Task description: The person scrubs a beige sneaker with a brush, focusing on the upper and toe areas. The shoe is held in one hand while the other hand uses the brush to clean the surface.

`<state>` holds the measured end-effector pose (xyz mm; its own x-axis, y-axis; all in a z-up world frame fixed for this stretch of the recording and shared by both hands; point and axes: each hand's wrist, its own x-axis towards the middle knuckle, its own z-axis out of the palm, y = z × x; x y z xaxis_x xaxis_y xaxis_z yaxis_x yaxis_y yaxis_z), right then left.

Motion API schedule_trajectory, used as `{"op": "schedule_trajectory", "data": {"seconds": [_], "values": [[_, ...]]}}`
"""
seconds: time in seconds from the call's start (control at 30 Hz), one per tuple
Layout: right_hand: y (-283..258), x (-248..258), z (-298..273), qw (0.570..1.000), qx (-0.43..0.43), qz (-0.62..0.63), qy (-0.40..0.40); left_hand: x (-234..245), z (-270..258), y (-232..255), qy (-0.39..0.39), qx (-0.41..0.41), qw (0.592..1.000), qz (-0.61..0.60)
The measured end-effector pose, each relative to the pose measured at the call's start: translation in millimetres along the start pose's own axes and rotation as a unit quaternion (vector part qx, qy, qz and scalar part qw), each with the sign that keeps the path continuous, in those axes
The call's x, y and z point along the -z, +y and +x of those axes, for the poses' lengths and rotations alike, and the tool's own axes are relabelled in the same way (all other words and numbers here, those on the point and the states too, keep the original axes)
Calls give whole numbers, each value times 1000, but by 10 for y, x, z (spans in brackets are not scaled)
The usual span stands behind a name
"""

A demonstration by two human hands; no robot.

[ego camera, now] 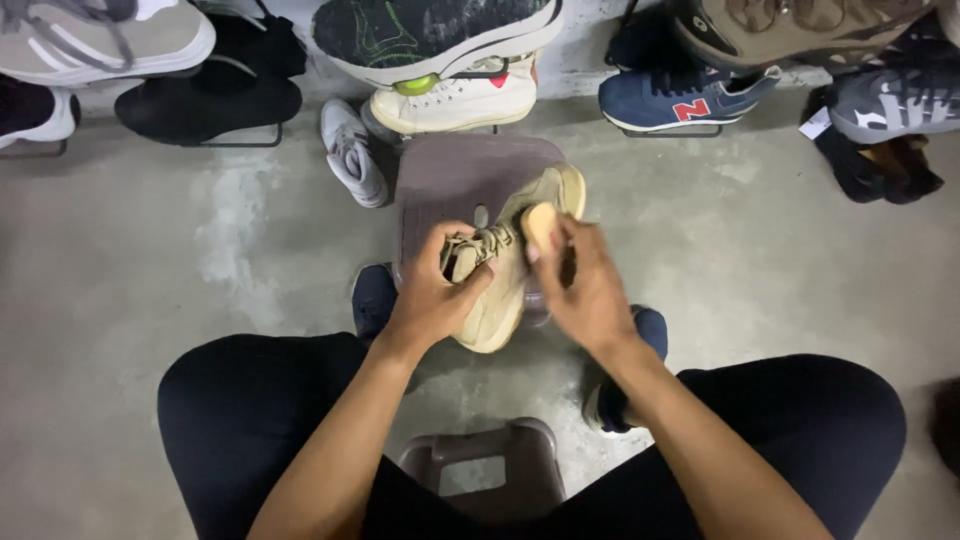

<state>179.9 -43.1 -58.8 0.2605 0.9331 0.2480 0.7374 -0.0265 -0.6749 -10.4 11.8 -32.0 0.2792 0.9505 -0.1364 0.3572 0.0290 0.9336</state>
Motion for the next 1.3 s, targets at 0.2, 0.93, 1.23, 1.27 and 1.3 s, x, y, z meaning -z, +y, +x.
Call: {"op": "schedule_trajectory", "data": {"seconds": [0.2, 0.93, 1.23, 1.27, 1.3], "values": [[258, 62, 37, 1000, 18, -7, 17, -123, 80, -59, 1, 10, 1000, -27], [345, 354, 113, 996, 89, -4, 30, -80, 189, -212, -5, -6, 999, -32], [583, 139, 192, 990, -65, 116, 35, -23, 192, -295, -24, -7, 999, -36], [520, 176, 190, 992, -58, 107, 27, -14, 199, -281, -22, -8, 999, -26], [457, 214, 190, 994, -50, 98, 20, -5, 205, -266, -20, -8, 1000, -16]]}}
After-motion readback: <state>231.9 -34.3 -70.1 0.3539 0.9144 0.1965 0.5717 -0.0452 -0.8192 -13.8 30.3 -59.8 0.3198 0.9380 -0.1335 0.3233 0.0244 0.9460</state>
